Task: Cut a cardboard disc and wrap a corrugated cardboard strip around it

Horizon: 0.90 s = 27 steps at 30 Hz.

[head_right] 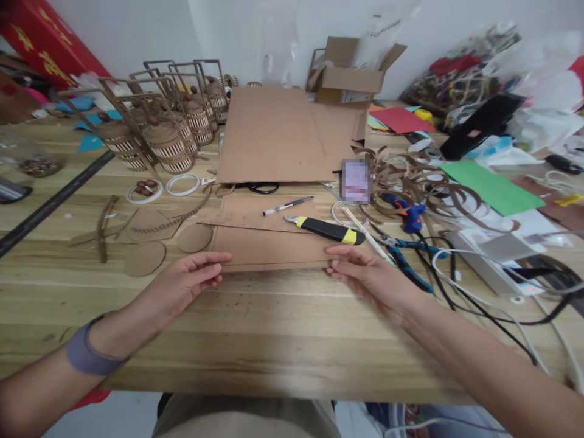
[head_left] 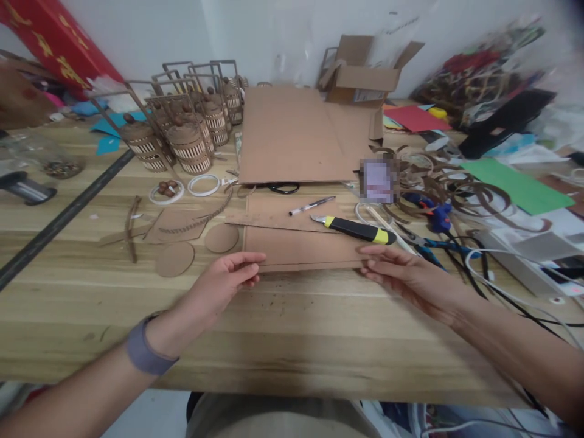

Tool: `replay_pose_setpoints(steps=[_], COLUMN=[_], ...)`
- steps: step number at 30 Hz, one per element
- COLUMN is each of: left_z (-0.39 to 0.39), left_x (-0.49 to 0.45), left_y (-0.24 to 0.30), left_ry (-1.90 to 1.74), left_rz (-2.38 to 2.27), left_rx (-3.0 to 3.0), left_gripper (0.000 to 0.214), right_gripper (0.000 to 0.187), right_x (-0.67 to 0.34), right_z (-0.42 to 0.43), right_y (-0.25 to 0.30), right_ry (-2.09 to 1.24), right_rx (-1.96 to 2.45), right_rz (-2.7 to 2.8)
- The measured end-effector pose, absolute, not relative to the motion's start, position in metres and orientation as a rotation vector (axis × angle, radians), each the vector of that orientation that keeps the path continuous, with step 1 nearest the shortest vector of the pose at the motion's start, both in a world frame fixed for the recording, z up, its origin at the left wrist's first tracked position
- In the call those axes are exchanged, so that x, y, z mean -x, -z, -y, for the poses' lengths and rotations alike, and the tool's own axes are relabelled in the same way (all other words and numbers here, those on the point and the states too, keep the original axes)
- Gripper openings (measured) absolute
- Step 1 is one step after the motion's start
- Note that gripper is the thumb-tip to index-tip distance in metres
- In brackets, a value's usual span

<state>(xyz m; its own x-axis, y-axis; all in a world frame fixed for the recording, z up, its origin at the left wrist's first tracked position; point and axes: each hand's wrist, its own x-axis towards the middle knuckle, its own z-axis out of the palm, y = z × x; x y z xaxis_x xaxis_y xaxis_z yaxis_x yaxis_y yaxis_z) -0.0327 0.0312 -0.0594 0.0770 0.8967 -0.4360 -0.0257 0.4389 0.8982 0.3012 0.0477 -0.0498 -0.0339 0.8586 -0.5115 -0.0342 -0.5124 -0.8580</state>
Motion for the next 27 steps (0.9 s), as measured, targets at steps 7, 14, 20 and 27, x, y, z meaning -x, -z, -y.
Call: replay_pose_setpoints(steps=[7, 14, 20, 27], left_z=[-0.025, -0.021, -0.017, -0.008], left_x=[0.028, 0.027, 0.03, 0.042], left_y=[0.045, 0.046, 0.048, 0.061], left_ry=[-0.714, -0.634, -0.667, -0.544], left_rz=[-1.325, -1.388, -1.392, -1.594], left_rx=[-0.933, -1.068, -1.186, -1.667], left_gripper=[0.044, 0.055, 0.06, 0.069], right_gripper=[0.027, 0.045, 0.064, 0.077], right_x=[-0.291, -0.289, -0.284, -0.293], right_z=[-0.052, -0.047, -0.037, -0.031], right_y=[0.054, 0.056, 0.058, 0.063], right_ry=[-1.789, -1.851, -1.622, -1.011], right_rx=[1.532, 1.44, 1.476, 1.71], right_rz=[0.627, 0.754, 1.117, 1.857])
